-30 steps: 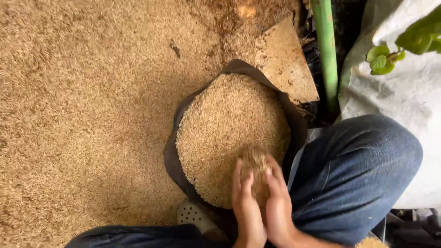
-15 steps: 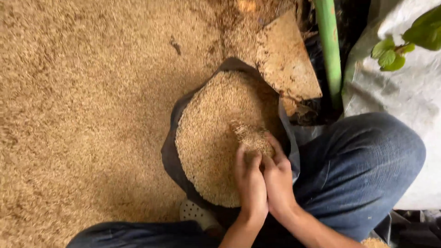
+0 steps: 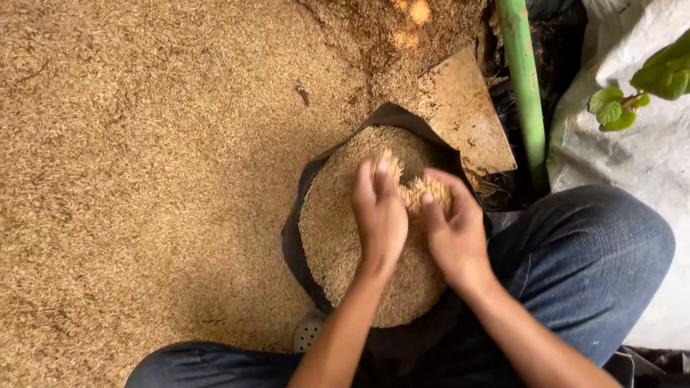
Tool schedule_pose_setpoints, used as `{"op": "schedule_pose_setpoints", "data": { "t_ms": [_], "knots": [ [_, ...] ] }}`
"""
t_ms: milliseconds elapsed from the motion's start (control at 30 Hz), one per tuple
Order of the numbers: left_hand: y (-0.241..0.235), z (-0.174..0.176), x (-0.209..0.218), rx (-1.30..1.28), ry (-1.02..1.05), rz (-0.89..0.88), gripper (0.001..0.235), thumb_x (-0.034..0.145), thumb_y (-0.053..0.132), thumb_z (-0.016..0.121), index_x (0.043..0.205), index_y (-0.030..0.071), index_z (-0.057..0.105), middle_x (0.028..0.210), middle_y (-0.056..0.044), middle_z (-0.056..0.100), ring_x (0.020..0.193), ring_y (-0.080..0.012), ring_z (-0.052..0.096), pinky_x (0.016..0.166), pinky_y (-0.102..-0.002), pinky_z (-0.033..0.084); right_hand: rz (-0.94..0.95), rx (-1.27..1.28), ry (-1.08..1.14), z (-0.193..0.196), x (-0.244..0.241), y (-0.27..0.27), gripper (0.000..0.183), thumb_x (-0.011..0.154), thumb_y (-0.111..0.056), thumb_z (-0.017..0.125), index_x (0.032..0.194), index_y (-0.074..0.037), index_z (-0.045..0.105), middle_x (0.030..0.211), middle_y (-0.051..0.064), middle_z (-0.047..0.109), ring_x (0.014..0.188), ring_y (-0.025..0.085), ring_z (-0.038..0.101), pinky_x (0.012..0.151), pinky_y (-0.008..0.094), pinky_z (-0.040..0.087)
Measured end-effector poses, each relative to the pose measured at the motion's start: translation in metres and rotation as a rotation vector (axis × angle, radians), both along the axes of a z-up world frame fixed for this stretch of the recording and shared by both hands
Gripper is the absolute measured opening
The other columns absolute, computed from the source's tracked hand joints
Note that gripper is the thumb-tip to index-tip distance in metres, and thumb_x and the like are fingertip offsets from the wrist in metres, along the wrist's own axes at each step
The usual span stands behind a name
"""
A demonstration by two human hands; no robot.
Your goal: The person scoops rice husks from a pile by hand, pours them into a planting bag, and presses them down to level the surface.
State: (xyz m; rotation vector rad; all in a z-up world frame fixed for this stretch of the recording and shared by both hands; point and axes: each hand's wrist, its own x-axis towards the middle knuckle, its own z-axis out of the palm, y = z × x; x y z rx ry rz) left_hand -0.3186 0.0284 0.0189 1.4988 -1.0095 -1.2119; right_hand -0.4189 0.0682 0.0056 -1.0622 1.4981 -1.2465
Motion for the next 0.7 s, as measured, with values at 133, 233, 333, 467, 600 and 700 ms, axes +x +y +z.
{"op": "schedule_pose_setpoints", "data": {
  "t_ms": [133,233,333,467,600,700],
  "knots": [
    [-0.033,0.001,0.014,-0.297,-0.207,-0.194,0.039,0.102,-0.004,0.040,0.137,0.000,0.056,0.132,-0.019,0.063,0.108,-0.0268,0.063,0.090,-0.038,0.055,0.132,-0.025,0.280,0.026,-0.011,-0.021,0.028,0.104,-0.009,0.058,0.131,-0.006,0.065,0.067,-0.002,0.054,0.054,0.006,0.041,0.046,0.024,0.032],
    [-0.036,0.005,0.026,-0.398,-0.379,-0.318,0.052,0.089,-0.016,0.044,0.137,0.001,0.056,0.140,-0.019,0.058,0.126,-0.0276,0.061,0.099,-0.035,0.057,0.089,-0.158,0.431,0.037,-0.009,-0.028,0.022,0.105,-0.011,0.061,0.125,-0.004,0.066,0.069,-0.002,0.057,0.056,0.004,0.045,0.048,0.023,0.038],
    [-0.027,0.011,0.044,-0.342,-0.536,-0.469,0.057,0.083,-0.017,0.051,0.138,0.000,0.055,0.142,-0.020,0.056,0.129,-0.0303,0.057,0.104,-0.037,0.052,0.047,-0.031,0.233,0.036,-0.003,-0.027,0.018,0.104,-0.018,0.061,0.112,-0.002,0.062,0.068,0.000,0.065,0.050,0.007,0.061,0.045,0.027,0.050],
    [0.000,0.004,0.068,-0.417,-0.773,-0.590,0.048,0.091,-0.009,0.058,0.139,-0.006,0.055,0.143,-0.025,0.057,0.133,-0.0344,0.055,0.117,-0.045,0.042,0.183,-0.007,0.561,0.023,0.001,-0.020,0.026,0.108,-0.023,0.062,0.103,0.001,0.069,0.068,0.012,0.064,0.063,0.019,0.060,0.060,0.037,0.050],
    [0.023,-0.016,0.080,-0.318,-0.753,-0.708,0.046,0.092,-0.009,0.057,0.137,-0.005,0.056,0.143,-0.023,0.058,0.131,-0.0356,0.058,0.115,-0.048,0.041,0.463,0.159,0.665,0.013,-0.002,-0.011,0.024,0.103,-0.023,0.063,0.113,-0.004,0.074,0.086,0.017,0.073,0.080,0.031,0.074,0.077,0.041,0.056],
    [0.032,-0.028,0.086,-0.586,-0.890,-0.637,0.047,0.082,-0.009,0.061,0.128,-0.002,0.063,0.139,-0.022,0.062,0.131,-0.0373,0.060,0.115,-0.059,0.036,0.574,-0.223,0.761,0.011,-0.006,-0.005,0.027,0.091,-0.014,0.069,0.116,-0.004,0.069,0.108,0.022,0.072,0.098,0.041,0.071,0.086,0.044,0.054]
  ]
}}
